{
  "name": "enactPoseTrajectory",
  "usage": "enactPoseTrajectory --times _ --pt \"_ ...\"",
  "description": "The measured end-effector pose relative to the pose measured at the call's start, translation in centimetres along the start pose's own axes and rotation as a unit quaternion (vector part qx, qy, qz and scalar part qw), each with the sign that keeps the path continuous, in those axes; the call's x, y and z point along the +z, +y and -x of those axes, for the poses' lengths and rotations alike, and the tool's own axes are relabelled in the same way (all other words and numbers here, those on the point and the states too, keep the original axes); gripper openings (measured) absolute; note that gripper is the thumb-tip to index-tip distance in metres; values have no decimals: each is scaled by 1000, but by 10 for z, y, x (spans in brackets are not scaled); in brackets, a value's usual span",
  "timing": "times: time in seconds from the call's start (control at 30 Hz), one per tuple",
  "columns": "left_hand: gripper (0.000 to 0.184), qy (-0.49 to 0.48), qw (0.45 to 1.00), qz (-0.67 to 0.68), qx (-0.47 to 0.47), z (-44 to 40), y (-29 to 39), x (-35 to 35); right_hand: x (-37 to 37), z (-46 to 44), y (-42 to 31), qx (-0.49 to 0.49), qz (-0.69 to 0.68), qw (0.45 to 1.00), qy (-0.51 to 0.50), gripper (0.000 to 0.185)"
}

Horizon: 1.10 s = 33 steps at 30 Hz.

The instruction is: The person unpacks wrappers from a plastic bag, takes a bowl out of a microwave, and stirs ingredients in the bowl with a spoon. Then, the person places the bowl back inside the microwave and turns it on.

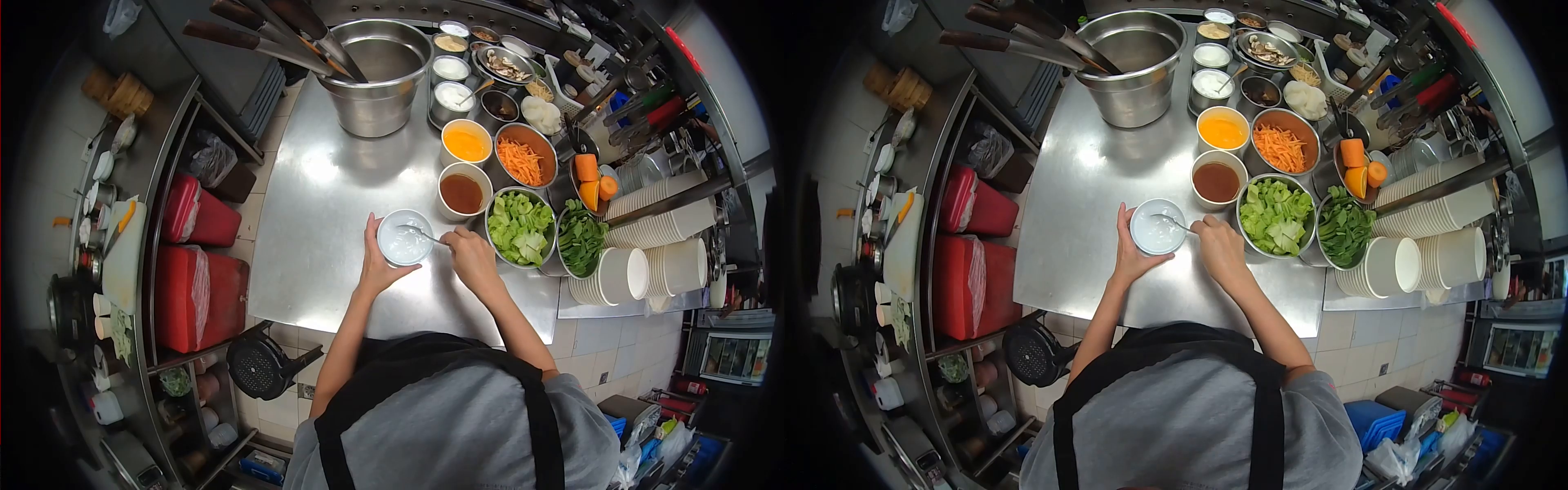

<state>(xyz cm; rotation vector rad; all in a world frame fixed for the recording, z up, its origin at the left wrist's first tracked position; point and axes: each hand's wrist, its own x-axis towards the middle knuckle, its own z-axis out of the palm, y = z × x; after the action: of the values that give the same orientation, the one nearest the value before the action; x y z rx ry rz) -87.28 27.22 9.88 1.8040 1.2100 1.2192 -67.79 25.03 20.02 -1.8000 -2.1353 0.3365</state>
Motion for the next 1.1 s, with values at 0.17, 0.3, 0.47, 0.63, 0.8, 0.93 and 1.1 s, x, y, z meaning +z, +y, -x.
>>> enactPoseTrajectory --times 0.17,0.3,0.47,0.63,0.8,0.93,1.1 --pt "136 -3 1000 1 -4 0 0 0 -8 2 -3 14 -19 998 -59 23" --pt "135 -3 1000 8 -2 0 0 0 -15 1 -5 29 -34 993 -106 22" --pt "133 -5 1000 20 -7 0 2 0 -10 0 13 10 -103 985 -136 20" --pt "134 -7 1000 21 -2 1 -3 0 -16 1 16 47 -206 963 -170 20" --pt "135 -4 1000 11 -3 2 -3 1 -25 5 10 77 -260 947 -174 18" --pt "137 -3 1000 -10 0 2 -4 1 -30 7 8 73 -251 954 -148 18" --pt "136 -4 1000 -2 4 0 -2 -1 -26 10 11 14 -224 973 -60 16"
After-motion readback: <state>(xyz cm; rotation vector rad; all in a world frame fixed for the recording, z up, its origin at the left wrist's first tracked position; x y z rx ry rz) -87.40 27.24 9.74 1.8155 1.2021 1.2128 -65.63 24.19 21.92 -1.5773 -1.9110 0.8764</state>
